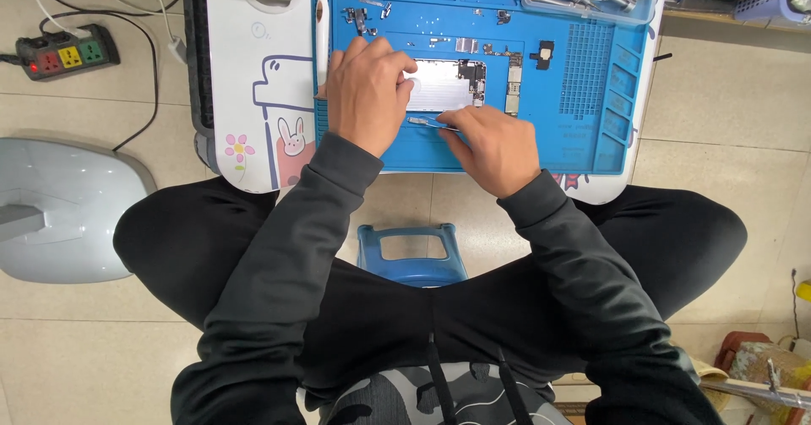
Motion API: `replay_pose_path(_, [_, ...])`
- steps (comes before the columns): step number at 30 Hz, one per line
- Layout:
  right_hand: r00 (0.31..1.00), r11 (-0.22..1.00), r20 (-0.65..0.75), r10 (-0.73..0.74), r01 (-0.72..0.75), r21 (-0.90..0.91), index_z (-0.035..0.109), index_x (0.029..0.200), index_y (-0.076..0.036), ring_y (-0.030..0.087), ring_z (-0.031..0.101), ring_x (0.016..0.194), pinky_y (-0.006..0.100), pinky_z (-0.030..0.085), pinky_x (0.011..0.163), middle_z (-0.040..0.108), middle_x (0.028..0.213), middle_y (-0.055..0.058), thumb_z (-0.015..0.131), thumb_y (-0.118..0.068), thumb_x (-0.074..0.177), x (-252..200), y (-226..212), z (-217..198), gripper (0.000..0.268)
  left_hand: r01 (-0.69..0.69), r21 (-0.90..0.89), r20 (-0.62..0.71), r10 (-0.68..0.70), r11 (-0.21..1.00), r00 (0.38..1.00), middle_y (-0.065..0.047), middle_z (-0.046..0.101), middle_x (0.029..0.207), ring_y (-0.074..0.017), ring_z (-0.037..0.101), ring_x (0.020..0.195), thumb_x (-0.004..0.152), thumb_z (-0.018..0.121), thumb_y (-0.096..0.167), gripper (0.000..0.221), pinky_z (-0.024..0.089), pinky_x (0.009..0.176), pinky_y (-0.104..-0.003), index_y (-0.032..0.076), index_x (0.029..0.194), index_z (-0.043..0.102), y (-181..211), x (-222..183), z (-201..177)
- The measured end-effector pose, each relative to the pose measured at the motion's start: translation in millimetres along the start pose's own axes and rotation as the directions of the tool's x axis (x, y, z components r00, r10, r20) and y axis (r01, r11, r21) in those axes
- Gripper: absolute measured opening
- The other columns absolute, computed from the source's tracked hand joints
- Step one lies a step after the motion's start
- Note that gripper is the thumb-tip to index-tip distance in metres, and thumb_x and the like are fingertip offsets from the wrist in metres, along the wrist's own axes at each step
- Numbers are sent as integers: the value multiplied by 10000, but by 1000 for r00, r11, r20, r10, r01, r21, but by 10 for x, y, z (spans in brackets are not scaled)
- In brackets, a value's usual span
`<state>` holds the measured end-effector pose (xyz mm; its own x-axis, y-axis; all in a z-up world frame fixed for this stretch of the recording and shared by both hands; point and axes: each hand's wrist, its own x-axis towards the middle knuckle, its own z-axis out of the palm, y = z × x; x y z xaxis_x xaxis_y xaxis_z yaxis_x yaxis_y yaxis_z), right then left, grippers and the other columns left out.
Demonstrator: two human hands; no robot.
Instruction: Inspecting and disassembling a smartphone motherboard using precision tools on a repair mat.
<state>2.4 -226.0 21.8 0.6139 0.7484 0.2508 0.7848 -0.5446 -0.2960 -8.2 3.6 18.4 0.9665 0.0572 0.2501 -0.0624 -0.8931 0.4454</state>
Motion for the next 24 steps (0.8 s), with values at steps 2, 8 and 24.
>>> replay_pose_path(2, [1000,1000,11,-3,3,-27,712,1147,-175,233,714,846,371,472,518,768,988,-6,745,-206,1058,-2,4,18,100,0,5,6,0,1000,1000,-3,650,840,-300,590,890,845,882,159,124,437,725,-465,179,954,825,0,-4,10])
replay_pose_path(8, [1000,994,-18,-24,21,-107,721,1093,-213,195,643,756,351,424,483,729,895,-38,797,-218,1042,3,45,47,91,35,-111,60,-28,993,998,-43,661,868,-301,612,838,888,866,151,123,499,656,-472,147,1010,851,41,19,-33])
replay_pose_path(24, [976,991,-188,111,-123,-53,751,1188,-230,135,646,758,259,533,635,706,888,-96,808,-141,1022,-42,256,-660,197,344,-876,324,-114,338,939,-114,818,914,-82,698,735,1029,740,182,158,577,645,-221,92,1138,811,446,98,220])
